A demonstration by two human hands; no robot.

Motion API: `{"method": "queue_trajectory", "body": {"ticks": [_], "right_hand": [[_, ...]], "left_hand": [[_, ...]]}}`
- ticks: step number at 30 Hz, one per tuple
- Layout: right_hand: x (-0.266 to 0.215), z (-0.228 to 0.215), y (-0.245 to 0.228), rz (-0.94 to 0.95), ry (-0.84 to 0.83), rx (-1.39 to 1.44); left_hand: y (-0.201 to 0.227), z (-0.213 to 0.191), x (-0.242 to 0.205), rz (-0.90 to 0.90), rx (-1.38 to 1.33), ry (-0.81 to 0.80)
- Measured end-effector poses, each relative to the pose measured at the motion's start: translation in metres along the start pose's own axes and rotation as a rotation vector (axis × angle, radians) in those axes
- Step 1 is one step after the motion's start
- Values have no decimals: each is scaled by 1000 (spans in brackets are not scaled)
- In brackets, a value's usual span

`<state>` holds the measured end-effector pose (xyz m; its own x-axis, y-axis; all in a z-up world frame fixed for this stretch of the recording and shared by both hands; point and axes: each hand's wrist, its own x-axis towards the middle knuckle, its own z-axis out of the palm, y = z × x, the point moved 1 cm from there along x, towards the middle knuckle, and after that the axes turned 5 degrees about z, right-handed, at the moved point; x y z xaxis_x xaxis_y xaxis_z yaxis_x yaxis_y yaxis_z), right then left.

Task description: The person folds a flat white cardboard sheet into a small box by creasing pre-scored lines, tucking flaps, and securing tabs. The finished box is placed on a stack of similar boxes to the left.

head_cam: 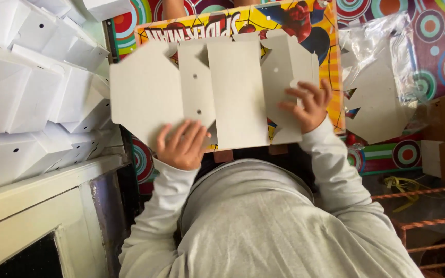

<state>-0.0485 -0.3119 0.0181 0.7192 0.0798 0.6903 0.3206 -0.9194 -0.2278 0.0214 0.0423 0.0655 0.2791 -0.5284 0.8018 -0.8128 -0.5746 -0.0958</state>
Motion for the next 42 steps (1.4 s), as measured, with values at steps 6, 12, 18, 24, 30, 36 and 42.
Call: {"method": "queue_trajectory", "body": {"ticks": [6,12,18,24,30,36,42], "right_hand": [[-24,-18,-39,101,-142,100],[-41,-29,-35,120,-63,78],[-35,-24,-25,128,-237,89],[1,-31,-16,182,-223,162],[-36,4,7,559,-322,116],[-26,10,0,687,-619,-276],[-17,3,-10,764,-633,-187]], "left_hand": [[23,5,-52,-163,-45,-255],[25,19,-67,-206,-91,-359],[22,25,-63,-175,-107,-388],[17,27,-64,-174,-125,-402],[16,18,-54,-201,-219,-566],[57,20,40,-116,-260,-597],[106,111,16,54,-316,-887]]}}
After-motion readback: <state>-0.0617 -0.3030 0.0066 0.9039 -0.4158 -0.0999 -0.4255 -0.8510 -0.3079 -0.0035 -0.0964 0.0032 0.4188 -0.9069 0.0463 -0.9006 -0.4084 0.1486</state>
